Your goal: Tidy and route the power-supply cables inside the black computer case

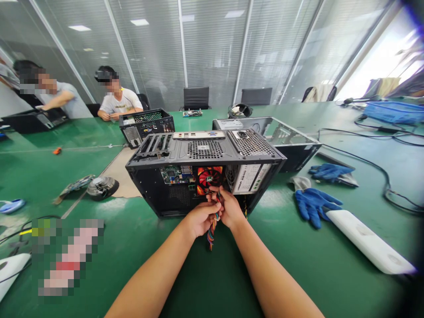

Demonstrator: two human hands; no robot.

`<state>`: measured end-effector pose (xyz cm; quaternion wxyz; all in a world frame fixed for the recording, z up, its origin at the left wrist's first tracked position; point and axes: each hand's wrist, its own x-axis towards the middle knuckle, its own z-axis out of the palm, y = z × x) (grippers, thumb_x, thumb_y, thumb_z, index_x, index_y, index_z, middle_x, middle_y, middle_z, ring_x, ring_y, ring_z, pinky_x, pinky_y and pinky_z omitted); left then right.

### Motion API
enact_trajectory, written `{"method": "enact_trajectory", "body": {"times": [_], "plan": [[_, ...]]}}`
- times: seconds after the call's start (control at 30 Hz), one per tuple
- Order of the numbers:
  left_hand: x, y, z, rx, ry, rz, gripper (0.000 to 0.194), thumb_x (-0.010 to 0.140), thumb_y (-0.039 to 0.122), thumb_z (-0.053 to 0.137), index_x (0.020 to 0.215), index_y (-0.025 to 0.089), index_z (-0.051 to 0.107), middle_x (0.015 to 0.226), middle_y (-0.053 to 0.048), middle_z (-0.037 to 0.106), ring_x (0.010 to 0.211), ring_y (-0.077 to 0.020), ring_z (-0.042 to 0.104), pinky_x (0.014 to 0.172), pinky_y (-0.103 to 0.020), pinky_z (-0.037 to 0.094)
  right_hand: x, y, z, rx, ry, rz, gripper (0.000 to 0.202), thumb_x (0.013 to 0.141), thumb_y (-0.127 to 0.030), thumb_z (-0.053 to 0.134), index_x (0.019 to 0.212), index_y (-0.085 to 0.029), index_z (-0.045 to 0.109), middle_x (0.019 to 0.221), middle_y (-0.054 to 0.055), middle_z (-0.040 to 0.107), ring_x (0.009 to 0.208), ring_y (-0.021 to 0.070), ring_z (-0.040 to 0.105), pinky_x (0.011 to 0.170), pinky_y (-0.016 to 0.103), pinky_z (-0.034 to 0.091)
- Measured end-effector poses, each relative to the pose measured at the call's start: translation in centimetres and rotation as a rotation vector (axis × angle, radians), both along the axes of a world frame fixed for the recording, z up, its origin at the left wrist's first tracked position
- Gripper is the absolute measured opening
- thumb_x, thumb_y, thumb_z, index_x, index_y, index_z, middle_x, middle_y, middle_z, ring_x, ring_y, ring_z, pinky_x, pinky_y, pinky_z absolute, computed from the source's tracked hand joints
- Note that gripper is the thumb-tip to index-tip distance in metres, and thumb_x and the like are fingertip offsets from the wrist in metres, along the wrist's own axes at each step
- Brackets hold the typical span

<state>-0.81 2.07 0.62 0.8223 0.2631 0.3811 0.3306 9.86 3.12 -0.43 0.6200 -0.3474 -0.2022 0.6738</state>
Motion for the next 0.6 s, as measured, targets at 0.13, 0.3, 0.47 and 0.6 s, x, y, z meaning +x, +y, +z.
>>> {"method": "enact_trajectory", "body": {"times": [0.13, 0.3, 0.47, 0.6], "plan": [[-0.5, 0.2, 0.1, -0.036, -0.016, -0.075, 0.016, 0.073, 0.024, 0.069, 0.073, 0.01, 0.062, 0.058, 0.0, 0.056, 0.045, -0.0065, 0.05, 0.042, -0.019, 0.037, 0.1, 0.0, 0.1, -0.011, 0.042, 0.034, 0.026, 0.073, -0.04, 0.063, 0.088, -0.018, 0.065, 0.057, -0.001, 0.057, 0.061, 0.0155, 0.061, 0.044, 0.023, 0.043], [-0.4, 0.1, 0.3, -0.02, -0.008, -0.038, 0.016, 0.071, 0.022, 0.07, 0.069, 0.009, 0.061, 0.056, 0.0, 0.056, 0.044, -0.0057, 0.05, 0.043, -0.018, 0.037, 0.2, -0.1, 0.3, -0.026, 0.05, 0.073, 0.027, 0.075, -0.039, 0.059, 0.091, -0.018, 0.065, 0.058, -0.001, 0.057, 0.053, 0.0144, 0.058, 0.038, 0.023, 0.039], [0.1, 0.1, -0.5, 0.046, -0.042, 0.024, 0.02, 0.063, 0.019, 0.077, 0.067, 0.01, 0.059, 0.055, 0.0, 0.056, 0.044, -0.005, 0.049, 0.044, -0.017, 0.037, -0.1, -0.1, 0.0, -0.004, 0.044, 0.037, 0.027, 0.074, -0.038, 0.062, 0.091, -0.017, 0.065, 0.058, 0.0, 0.057, 0.069, 0.018, 0.063, 0.044, 0.023, 0.044], [0.0, 0.2, -0.9, 0.047, -0.066, -0.003, 0.02, 0.066, 0.019, 0.075, 0.069, 0.009, 0.058, 0.056, 0.0, 0.056, 0.045, -0.0065, 0.052, 0.045, -0.018, 0.041, -0.1, -0.1, -0.4, 0.016, -0.01, 0.026, 0.028, 0.076, -0.04, 0.059, 0.091, -0.017, 0.064, 0.057, -0.002, 0.055, 0.054, 0.0129, 0.058, 0.037, 0.02, 0.039]]}}
